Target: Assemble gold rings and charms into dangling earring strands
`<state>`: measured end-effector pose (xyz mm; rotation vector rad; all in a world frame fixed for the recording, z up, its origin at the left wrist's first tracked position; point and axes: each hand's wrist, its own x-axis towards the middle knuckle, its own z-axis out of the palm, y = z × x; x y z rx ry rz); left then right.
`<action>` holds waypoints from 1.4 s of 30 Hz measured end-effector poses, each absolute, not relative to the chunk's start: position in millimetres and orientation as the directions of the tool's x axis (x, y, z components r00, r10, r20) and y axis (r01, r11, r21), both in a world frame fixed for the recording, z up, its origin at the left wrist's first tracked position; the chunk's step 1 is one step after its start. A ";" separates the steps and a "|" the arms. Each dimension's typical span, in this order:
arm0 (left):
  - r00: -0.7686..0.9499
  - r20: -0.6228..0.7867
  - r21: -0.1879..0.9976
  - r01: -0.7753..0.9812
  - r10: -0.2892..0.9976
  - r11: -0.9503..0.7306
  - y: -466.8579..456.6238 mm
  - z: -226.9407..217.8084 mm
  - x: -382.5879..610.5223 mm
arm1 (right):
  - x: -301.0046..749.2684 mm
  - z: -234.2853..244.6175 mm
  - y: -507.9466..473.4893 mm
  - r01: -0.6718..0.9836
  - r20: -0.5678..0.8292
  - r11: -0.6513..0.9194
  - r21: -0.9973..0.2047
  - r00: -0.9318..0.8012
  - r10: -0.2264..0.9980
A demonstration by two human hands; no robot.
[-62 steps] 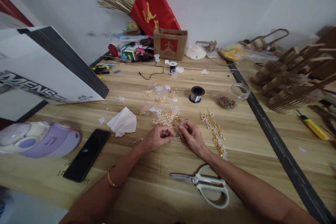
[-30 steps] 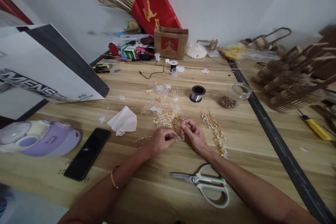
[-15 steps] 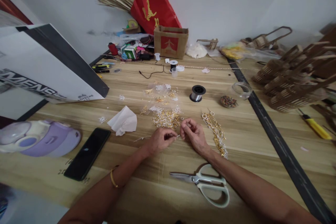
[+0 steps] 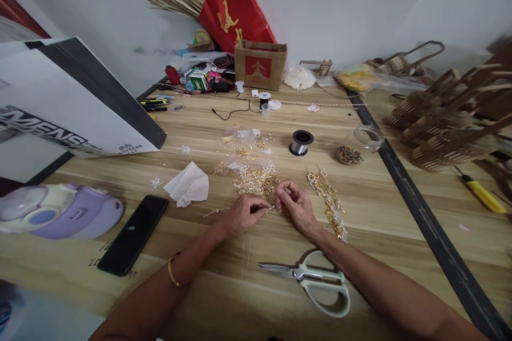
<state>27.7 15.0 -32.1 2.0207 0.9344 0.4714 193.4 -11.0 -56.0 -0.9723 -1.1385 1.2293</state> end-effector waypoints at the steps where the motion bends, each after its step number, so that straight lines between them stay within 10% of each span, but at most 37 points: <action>1: 0.652 -0.004 0.814 0.443 0.758 -0.377 14.9 -31.3 27.7 | 193.2 -55.4 -11.1 -0.189 0.115 0.111 -0.976 -0.015 0.993; 42: 0.624 0.004 0.783 0.484 0.781 -0.391 10.7 -37.5 30.3 | 191.1 -50.1 -14.2 -0.210 0.118 0.093 -0.973 -0.110 0.987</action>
